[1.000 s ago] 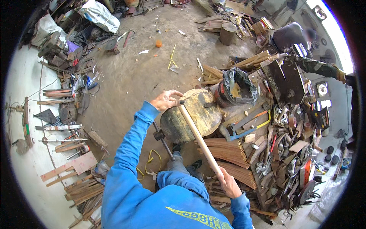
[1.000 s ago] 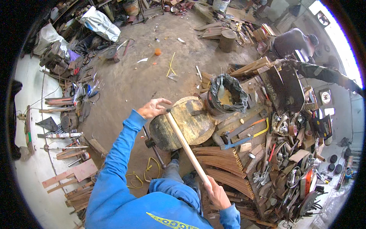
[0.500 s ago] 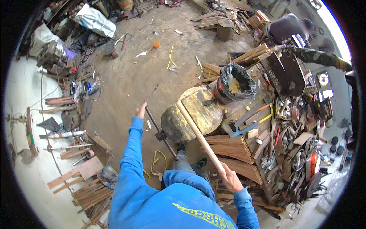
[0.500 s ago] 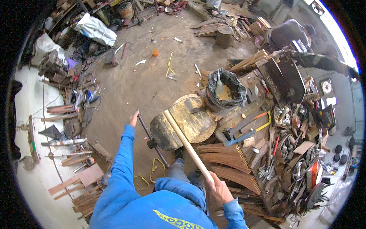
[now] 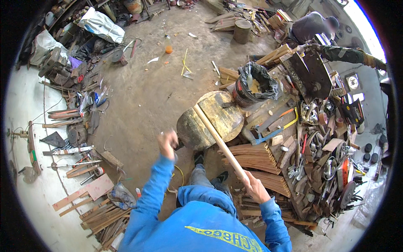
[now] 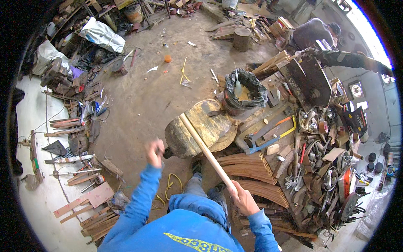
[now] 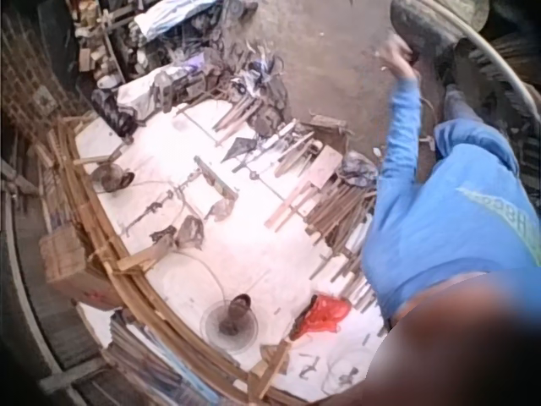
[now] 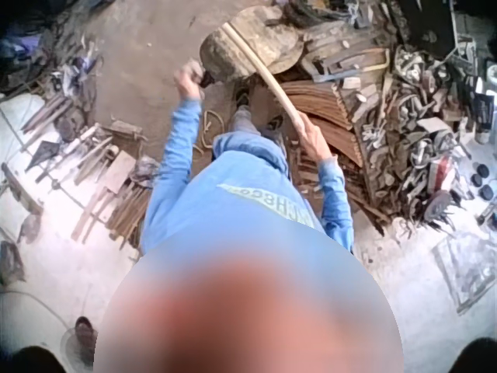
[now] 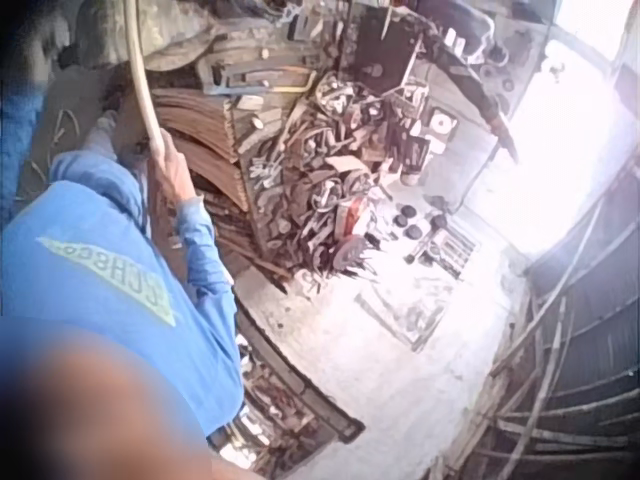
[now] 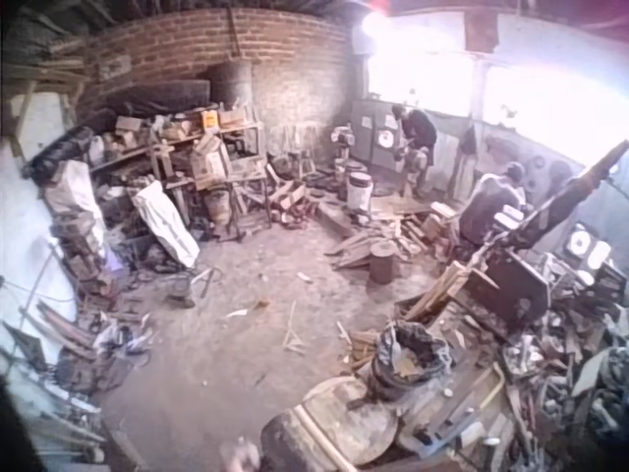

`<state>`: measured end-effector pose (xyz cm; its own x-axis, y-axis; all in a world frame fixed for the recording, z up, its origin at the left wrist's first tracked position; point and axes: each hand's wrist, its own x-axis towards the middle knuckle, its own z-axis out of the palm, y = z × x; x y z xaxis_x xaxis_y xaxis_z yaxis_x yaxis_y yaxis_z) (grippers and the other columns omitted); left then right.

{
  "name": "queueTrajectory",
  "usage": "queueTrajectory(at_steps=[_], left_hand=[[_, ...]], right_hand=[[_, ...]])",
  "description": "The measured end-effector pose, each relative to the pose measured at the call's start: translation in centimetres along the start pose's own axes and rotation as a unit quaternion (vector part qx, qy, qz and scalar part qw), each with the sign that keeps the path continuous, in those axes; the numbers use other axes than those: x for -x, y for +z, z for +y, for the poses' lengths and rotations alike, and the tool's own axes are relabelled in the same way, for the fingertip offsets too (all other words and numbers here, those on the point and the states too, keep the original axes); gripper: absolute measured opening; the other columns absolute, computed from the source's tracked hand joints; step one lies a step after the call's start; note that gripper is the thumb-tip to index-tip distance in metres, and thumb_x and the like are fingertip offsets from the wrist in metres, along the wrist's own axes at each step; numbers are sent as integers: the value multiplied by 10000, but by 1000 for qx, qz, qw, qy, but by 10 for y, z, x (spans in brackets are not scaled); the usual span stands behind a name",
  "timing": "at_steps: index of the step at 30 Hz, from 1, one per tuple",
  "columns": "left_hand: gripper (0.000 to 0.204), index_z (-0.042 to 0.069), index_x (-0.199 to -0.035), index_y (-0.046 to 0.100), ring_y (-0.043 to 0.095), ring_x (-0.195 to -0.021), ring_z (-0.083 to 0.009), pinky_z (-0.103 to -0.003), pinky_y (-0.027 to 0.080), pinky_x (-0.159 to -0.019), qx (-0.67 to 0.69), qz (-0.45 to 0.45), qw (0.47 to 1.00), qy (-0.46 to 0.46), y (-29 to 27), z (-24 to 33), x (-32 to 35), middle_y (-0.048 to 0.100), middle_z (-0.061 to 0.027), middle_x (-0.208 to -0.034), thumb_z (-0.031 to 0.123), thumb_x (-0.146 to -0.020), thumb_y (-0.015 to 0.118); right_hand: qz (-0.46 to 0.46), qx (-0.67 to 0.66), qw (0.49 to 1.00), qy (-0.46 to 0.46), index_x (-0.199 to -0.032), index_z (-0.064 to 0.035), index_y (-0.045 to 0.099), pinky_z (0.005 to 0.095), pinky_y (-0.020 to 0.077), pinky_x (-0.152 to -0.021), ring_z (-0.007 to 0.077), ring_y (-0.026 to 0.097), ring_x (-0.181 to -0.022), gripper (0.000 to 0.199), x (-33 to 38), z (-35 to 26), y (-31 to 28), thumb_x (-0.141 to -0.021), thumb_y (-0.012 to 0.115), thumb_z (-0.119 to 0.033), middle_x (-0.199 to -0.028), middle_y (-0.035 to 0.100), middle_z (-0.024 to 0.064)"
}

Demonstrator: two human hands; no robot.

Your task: The person applies glue from a white bottle to a long wooden dowel held in a bench vise. They rotate the dowel and spread the glue along its length with their fingers, repeating the process on both ends of the dowel.

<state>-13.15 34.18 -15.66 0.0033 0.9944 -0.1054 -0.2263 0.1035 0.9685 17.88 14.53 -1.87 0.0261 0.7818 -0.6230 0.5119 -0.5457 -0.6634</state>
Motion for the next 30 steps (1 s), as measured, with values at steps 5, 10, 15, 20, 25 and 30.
queueTrajectory(at_steps=[5, 10, 15, 20, 25, 30], left_hand=[[206, 83, -639, 591, 550, -630, -328, -412, 467, -730, -325, -290, 863, 256, 27, -10, 105, 575, -110, -643, 252, -722, 675], [313, 84, -709, 714, 665, -708, -320, -419, 495, -755, -595, -507, 610, 129, 36, -24, 98, 684, -131, -711, 383, -791, 677], [311, 57, -700, 709, 675, -707, -373, -478, 538, -647, -509, -676, 512, 149, 50, -22, 62, 675, -193, -715, 350, -777, 639], [282, 54, -715, 701, 664, -732, -398, -498, 538, -685, -469, -722, 487, 149, 56, -30, 55, 677, -193, -738, 319, -770, 622], [254, 132, -867, 714, 674, -767, -382, -515, 545, -688, -539, -646, 522, 138, 53, -35, 74, 688, -169, -785, 351, -790, 610], [237, 137, -802, 711, 666, -735, -383, -501, 533, -664, -539, -653, 511, 143, 57, -35, 71, 670, -167, -725, 347, -811, 602]], right_hand=[[32, 32, 999, -20, -1324, -47, 480, 494, 481, -658, 459, 650, -750, 467, 1, 0, 2, -1043, 421, -416, -762, 627, 275], [56, 64, 995, -55, -1343, -57, 460, 498, 485, -718, 462, 647, -854, 432, 1, -1, 6, -1039, 449, -362, -868, 638, 289], [94, 75, 989, -90, -1352, -54, 433, 507, 484, -767, 477, 624, -950, 414, 4, 0, 15, -1034, 469, -317, -966, 632, 311], [72, 101, 987, -101, -1297, -40, 454, 529, 485, -745, 495, 620, -897, 385, 3, -2, 8, -1035, 459, -321, -922, 639, 312], [65, 219, 952, -204, -1211, -19, 548, 519, 509, -745, 423, 656, -841, 370, -13, -32, -43, -987, 534, -313, -888, 664, 255], [270, 63, 912, -301, -1203, 12, 570, 441, 503, -711, 398, 647, -755, 315, -59, -95, -90, -953, 599, -178, -790, 644, 214]])
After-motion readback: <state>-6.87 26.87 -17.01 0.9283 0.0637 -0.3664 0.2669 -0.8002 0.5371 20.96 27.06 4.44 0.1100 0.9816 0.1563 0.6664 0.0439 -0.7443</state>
